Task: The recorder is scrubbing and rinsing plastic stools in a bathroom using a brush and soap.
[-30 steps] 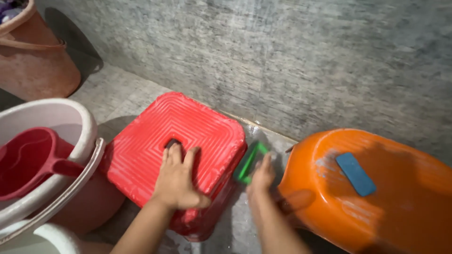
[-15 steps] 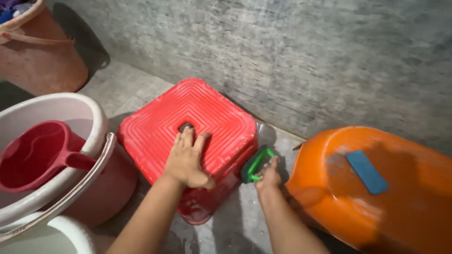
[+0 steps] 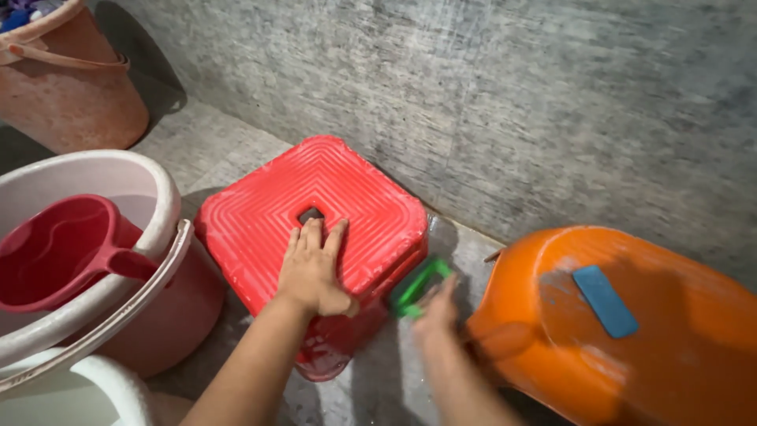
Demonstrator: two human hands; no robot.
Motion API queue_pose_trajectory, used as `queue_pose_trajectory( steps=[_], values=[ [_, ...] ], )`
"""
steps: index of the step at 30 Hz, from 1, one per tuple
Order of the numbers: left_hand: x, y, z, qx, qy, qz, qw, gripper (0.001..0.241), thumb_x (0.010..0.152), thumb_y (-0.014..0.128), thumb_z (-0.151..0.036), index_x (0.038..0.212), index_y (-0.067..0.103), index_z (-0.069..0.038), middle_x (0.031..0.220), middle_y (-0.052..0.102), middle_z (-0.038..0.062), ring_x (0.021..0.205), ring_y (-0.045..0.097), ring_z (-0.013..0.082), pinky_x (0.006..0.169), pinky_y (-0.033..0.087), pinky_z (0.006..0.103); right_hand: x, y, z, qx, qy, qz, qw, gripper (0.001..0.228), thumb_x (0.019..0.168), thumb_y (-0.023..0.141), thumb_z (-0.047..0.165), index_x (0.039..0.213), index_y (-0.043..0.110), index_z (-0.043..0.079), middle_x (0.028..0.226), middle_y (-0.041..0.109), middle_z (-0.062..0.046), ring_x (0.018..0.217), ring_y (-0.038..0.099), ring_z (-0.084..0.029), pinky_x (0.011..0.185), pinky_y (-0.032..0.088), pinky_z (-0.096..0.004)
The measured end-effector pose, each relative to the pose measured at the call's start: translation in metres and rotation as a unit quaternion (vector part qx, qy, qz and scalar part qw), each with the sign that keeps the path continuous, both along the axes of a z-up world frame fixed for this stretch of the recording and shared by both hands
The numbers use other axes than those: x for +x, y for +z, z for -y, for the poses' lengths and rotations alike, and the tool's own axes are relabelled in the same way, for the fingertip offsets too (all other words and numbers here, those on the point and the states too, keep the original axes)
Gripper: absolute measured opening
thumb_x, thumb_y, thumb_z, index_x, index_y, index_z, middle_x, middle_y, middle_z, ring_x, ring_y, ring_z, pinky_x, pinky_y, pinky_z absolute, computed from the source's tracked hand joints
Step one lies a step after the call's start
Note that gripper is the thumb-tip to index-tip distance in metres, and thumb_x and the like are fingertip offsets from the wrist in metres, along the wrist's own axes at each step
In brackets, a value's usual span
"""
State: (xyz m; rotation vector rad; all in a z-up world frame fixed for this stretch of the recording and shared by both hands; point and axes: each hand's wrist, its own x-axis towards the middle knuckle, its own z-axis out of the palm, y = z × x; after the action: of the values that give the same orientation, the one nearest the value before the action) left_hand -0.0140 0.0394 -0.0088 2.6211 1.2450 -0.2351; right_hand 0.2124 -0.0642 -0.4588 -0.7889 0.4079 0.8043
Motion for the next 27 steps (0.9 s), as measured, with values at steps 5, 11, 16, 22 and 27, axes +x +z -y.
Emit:
queue_pose_trajectory(
  steps=[5, 11, 16, 22, 27],
  values=[
    [0.002, -0.003, -0.009, 0.005, -0.018, 0.031, 0.999, 0.143, 0.044, 0.094, -0.043, 0.16, 0.015, -0.018, 0.163, 0.016, 0.027, 0.156, 0.013, 0.0348, 0.128, 0.008, 0.0414, -0.021, 0.074, -0.022, -0.007, 0.01, 0.058, 0.998, 0.074, 0.098, 0.044, 0.064, 0.149, 0.044, 0.011, 0.119, 0.053, -0.005, 0.106, 0.048, -0.027, 0.089, 0.042, -0.051],
    [-0.003, 0.002, -0.016, 0.009, -0.053, 0.012, 0.998, 0.143, 0.042, 0.095, -0.041, 0.16, 0.017, -0.02, 0.161, 0.018, 0.027, 0.154, 0.016, 0.0383, 0.127, 0.012, 0.0413, -0.215, 0.074, 0.029, 0.026, 0.081, -0.066, 0.994, 0.062, 0.098, 0.051, 0.057, 0.139, 0.06, 0.011, 0.101, 0.066, -0.006, 0.087, 0.061, -0.021, 0.077, 0.053, -0.036],
    [-0.039, 0.005, -0.025, -0.004, -0.096, -0.067, 0.993, 0.145, 0.042, 0.095, -0.036, 0.161, 0.012, -0.03, 0.166, 0.014, 0.023, 0.155, 0.015, 0.0363, 0.13, 0.014, 0.0455, -0.148, 0.12, 0.08, -0.118, 0.111, 0.048, 0.986, 0.027, 0.1, 0.064, 0.041, 0.1, 0.061, 0.014, 0.067, 0.05, 0.001, 0.05, 0.045, -0.013, 0.045, 0.039, -0.033],
    [-0.035, 0.006, -0.002, 0.025, 0.002, -0.097, 0.995, 0.143, 0.051, 0.089, -0.036, 0.164, 0.0, -0.034, 0.171, 0.004, 0.012, 0.159, 0.001, 0.0279, 0.12, 0.004, 0.0707, -0.127, 0.073, 0.061, -0.007, 0.049, -0.056, 0.997, 0.026, 0.098, 0.059, 0.045, 0.095, 0.065, 0.019, 0.067, 0.052, 0.002, 0.056, 0.052, -0.014, 0.051, 0.046, -0.033],
    [-0.036, 0.009, 0.005, 0.035, 0.002, -0.103, 0.994, 0.144, 0.052, 0.089, -0.046, 0.163, 0.0, -0.032, 0.17, 0.007, 0.015, 0.159, 0.001, 0.03, 0.122, 0.005, 0.0663, -0.177, 0.058, 0.022, -0.197, 0.05, -0.06, 0.977, 0.028, 0.102, 0.057, 0.041, 0.1, 0.066, 0.014, 0.074, 0.057, -0.002, 0.063, 0.054, -0.017, 0.055, 0.047, -0.036]
  ],
)
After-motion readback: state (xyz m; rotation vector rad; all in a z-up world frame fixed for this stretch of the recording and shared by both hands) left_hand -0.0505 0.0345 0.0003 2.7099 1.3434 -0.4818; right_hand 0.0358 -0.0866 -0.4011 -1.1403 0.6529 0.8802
